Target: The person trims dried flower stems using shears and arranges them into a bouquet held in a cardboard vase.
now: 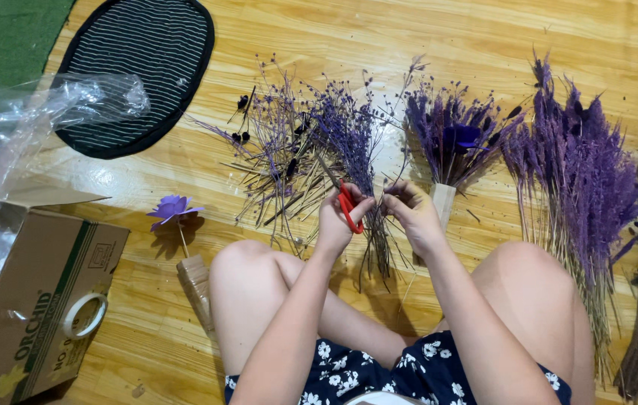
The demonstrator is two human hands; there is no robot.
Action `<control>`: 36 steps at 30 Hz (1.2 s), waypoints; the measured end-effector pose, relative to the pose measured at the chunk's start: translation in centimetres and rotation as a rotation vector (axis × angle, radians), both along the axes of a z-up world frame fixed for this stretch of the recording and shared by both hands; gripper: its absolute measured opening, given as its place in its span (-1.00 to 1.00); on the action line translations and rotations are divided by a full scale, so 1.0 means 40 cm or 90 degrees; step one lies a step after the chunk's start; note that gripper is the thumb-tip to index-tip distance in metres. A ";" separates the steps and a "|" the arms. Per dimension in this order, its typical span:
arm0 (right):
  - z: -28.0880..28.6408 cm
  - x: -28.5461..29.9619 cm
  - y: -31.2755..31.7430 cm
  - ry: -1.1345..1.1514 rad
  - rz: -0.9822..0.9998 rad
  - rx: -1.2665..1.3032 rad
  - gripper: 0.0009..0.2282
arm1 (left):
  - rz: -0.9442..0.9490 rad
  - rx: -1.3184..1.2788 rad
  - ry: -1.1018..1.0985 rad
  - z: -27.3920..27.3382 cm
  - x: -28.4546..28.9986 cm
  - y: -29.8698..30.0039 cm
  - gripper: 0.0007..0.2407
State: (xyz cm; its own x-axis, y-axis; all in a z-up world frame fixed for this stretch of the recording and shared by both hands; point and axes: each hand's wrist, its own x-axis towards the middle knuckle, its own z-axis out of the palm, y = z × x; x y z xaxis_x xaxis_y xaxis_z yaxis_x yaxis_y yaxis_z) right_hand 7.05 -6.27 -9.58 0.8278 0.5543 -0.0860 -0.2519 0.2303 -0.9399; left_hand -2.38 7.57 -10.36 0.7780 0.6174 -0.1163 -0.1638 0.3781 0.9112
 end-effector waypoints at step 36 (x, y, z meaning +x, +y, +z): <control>0.085 -0.161 0.097 -0.209 0.153 -0.276 -0.80 | 0.340 0.163 -0.035 0.199 -0.051 0.151 -0.78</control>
State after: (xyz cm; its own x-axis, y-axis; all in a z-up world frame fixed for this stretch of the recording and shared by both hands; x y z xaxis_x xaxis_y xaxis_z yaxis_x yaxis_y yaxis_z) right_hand 0.60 -2.39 -6.16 0.7054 0.7007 -0.1070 0.0703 -0.2194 -0.9731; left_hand -4.43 13.60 -2.39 0.3530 0.9279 0.1198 -0.3201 -0.0005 0.9474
